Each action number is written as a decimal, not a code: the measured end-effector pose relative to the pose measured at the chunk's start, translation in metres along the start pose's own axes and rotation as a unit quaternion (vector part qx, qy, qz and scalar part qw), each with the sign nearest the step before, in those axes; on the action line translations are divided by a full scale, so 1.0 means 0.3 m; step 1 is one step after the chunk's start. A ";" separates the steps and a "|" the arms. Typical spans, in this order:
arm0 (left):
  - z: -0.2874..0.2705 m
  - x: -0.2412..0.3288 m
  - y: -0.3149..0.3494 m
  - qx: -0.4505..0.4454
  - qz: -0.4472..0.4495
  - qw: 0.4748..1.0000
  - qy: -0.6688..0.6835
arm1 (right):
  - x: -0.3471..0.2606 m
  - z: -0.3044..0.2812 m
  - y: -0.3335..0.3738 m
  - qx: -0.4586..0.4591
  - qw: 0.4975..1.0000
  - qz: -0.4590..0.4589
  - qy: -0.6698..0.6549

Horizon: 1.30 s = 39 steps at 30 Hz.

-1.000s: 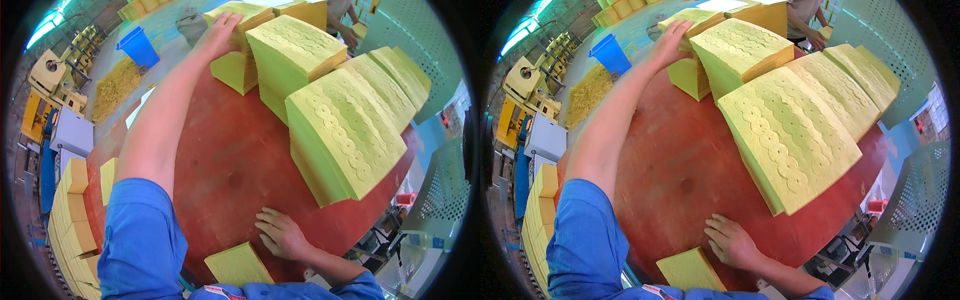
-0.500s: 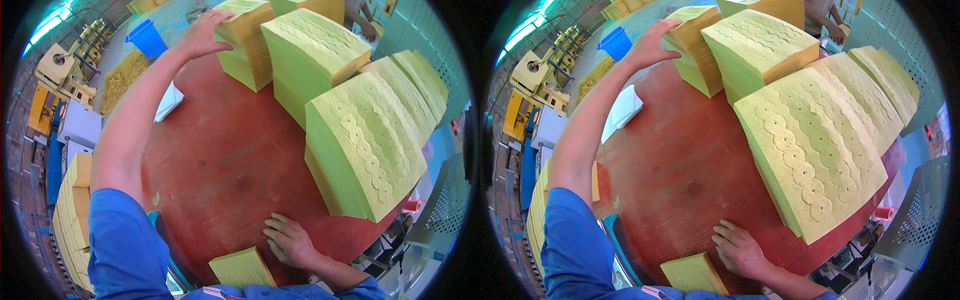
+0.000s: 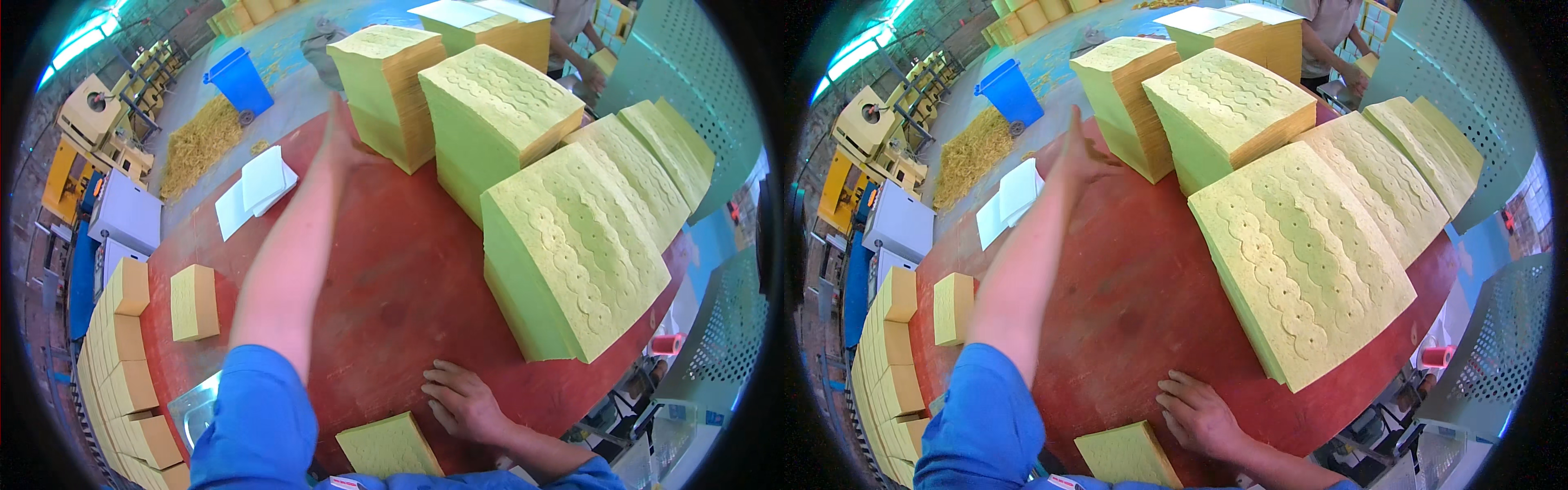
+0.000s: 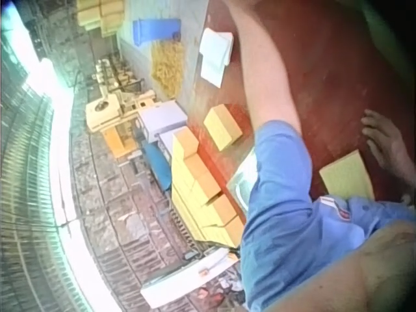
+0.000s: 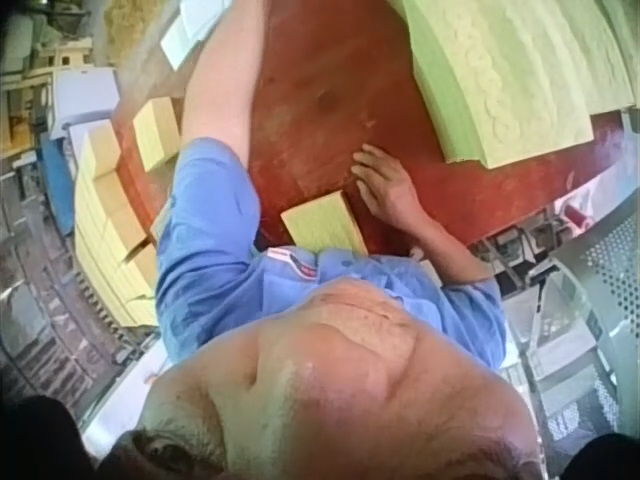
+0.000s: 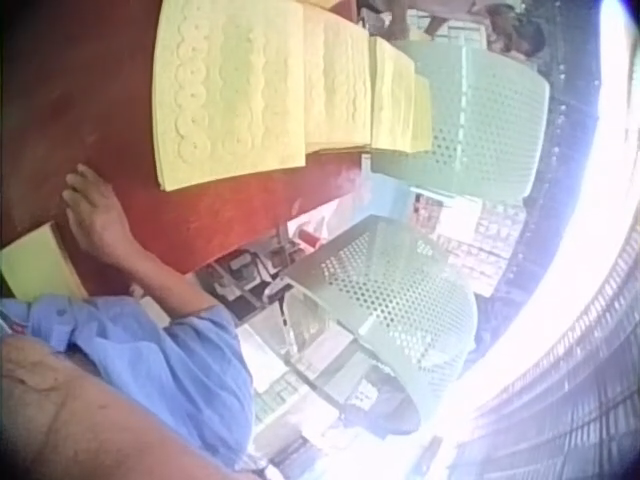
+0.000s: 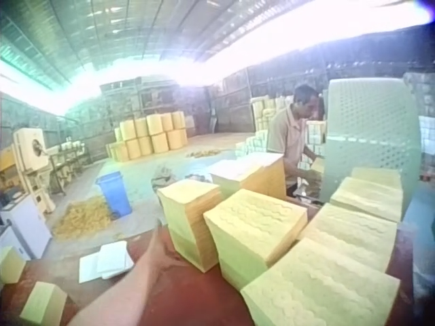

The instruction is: Weighing and counting stacks of yellow paper sheets in a factory setting.

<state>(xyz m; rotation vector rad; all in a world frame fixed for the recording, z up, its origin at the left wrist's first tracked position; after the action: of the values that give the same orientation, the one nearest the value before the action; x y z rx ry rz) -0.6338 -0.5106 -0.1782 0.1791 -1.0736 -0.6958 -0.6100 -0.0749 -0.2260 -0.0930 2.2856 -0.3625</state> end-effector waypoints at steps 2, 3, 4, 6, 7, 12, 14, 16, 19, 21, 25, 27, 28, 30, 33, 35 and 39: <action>0.019 -0.024 -0.067 -0.078 0.004 0.997 0.022 | 0.004 0.014 0.001 -0.004 1.000 -0.008 -0.015; 0.053 -0.062 -0.084 -0.120 -0.005 0.992 0.033 | 0.007 0.021 0.010 -0.009 1.000 0.000 -0.025; 0.086 -0.093 -0.101 -0.161 -0.015 0.986 0.044 | 0.013 0.019 0.007 -0.006 1.000 0.007 -0.025; 0.142 -0.107 -0.102 -0.101 0.008 0.994 0.034 | 0.016 0.012 -0.002 -0.011 1.000 -0.006 -0.022; 0.154 -0.106 -0.093 -0.038 0.038 0.998 0.025 | 0.018 0.009 -0.001 -0.010 1.000 0.002 -0.023; 0.137 -0.101 -0.221 -0.093 0.007 0.993 -0.070 | 0.018 0.016 -0.008 -0.005 1.000 -0.003 -0.021; 0.132 -0.102 -0.228 -0.121 0.009 0.987 -0.108 | 0.015 0.009 -0.002 -0.005 1.000 -0.001 -0.014; 0.127 -0.117 -0.192 -0.112 0.010 0.984 -0.135 | 0.009 0.004 0.006 -0.002 1.000 0.001 -0.008; 0.103 -0.129 -0.073 -0.139 0.048 0.971 -0.187 | 0.003 0.001 0.023 0.006 1.000 -0.001 -0.005; 0.010 -0.103 0.031 -0.161 0.093 0.960 -0.212 | -0.007 0.017 0.020 0.018 1.000 -0.013 -0.009; -0.190 -0.121 0.447 -0.090 0.033 0.903 -0.418 | 0.020 0.051 -0.004 0.033 0.999 -0.023 -0.009; -0.295 -0.125 0.736 -0.163 0.052 0.801 -0.573 | -0.015 0.022 -0.008 0.041 0.998 -0.038 0.016; -0.333 -0.121 0.909 -0.192 0.013 0.831 -0.522 | -0.010 0.013 0.002 0.053 0.998 -0.032 0.033; -0.447 -0.089 1.230 -0.180 -0.010 0.870 -0.459 | 0.010 -0.003 0.030 0.052 0.998 -0.009 0.041; -0.776 -0.009 1.651 -0.046 -0.032 0.913 -0.404 | 0.025 0.033 0.021 0.038 0.999 -0.016 0.005; -1.098 0.028 1.948 0.139 0.029 0.922 -0.359 | -0.009 0.057 0.019 0.021 0.999 -0.046 0.021; -1.697 0.000 2.491 0.462 0.191 0.830 -0.247 | 0.004 0.072 0.024 -0.003 0.999 -0.038 0.022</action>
<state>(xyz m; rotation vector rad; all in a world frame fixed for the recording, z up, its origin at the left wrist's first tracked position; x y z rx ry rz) 0.1251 -0.0283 -0.0834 0.6173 -1.8327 0.2218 -0.5946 -0.0732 -0.2426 -0.1772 2.3311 -0.3999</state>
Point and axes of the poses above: each hand's wrist, its own y-axis away from the middle knuckle, its own z-axis out of the palm, x = y × z, the point moved 4 cm from there along -y, towards the middle knuckle, and after that the axes turned 3 degrees about y, right-handed, at the moved point
